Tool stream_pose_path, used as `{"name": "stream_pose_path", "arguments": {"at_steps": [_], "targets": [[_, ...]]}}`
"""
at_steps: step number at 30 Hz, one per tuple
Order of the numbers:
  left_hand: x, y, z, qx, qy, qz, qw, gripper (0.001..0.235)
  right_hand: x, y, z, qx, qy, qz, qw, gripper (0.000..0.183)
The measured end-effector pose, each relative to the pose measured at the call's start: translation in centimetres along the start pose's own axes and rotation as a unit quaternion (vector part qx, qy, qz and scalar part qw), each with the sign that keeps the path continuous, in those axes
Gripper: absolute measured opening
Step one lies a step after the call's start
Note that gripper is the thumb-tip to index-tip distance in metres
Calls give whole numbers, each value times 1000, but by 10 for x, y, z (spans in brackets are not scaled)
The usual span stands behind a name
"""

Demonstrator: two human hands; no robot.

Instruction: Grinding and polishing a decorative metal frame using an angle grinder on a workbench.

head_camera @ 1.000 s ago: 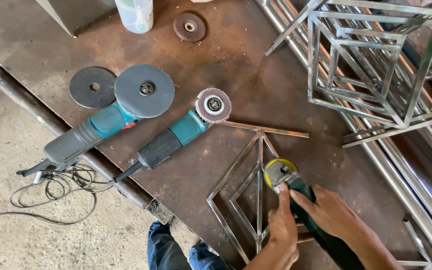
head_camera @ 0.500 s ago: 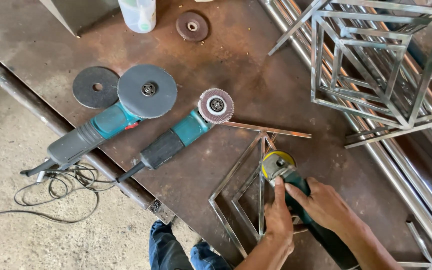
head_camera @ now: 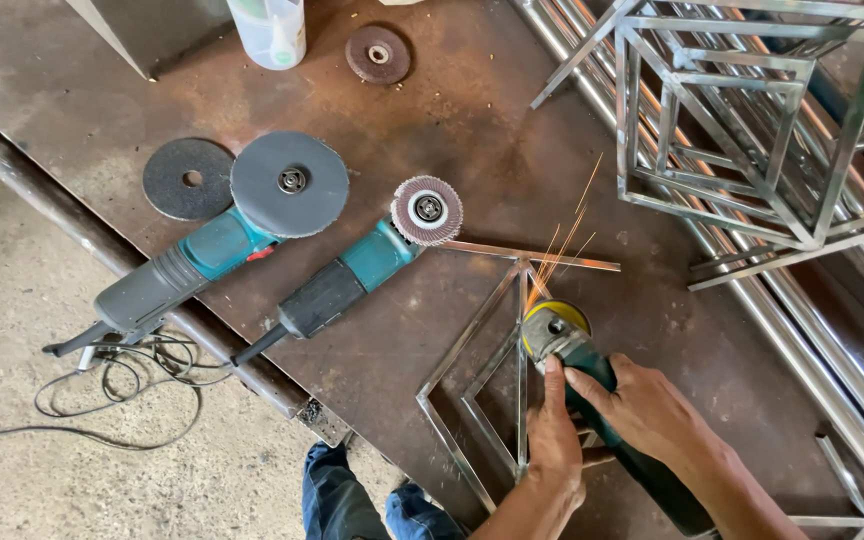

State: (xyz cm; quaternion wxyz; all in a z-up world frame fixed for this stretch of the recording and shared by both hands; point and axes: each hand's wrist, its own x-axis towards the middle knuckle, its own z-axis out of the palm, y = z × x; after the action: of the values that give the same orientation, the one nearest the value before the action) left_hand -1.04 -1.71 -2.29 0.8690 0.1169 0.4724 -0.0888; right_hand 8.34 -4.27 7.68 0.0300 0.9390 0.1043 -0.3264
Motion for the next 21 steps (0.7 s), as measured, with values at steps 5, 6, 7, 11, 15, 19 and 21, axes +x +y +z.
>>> {"name": "stream_pose_path", "arguments": {"at_steps": [5,6,7,11,15,19,21], "targets": [[7,-4,6,65,46,-5,997,107,-2,17,6,37,14,1,999,68],[18,-14,6,101,80,7,992,108,-4,19,5,60,23,-4,998,67],[17,-10,4,102,80,9,992,108,-1,18,6,62,24,-5,998,67],[-12,15,11,89,53,12,994,100,1,20,8,109,11,-3,994,65],[-36,18,18,133,19,16,991,86,11,56,29,243,10,11,970,65],[-54,-40,6,260,-88,254,927,74,-3,151,72,474,-8,60,879,65],[-41,-78,-10,401,-245,145,871,50,-7,202,107,645,-60,85,757,69]]}}
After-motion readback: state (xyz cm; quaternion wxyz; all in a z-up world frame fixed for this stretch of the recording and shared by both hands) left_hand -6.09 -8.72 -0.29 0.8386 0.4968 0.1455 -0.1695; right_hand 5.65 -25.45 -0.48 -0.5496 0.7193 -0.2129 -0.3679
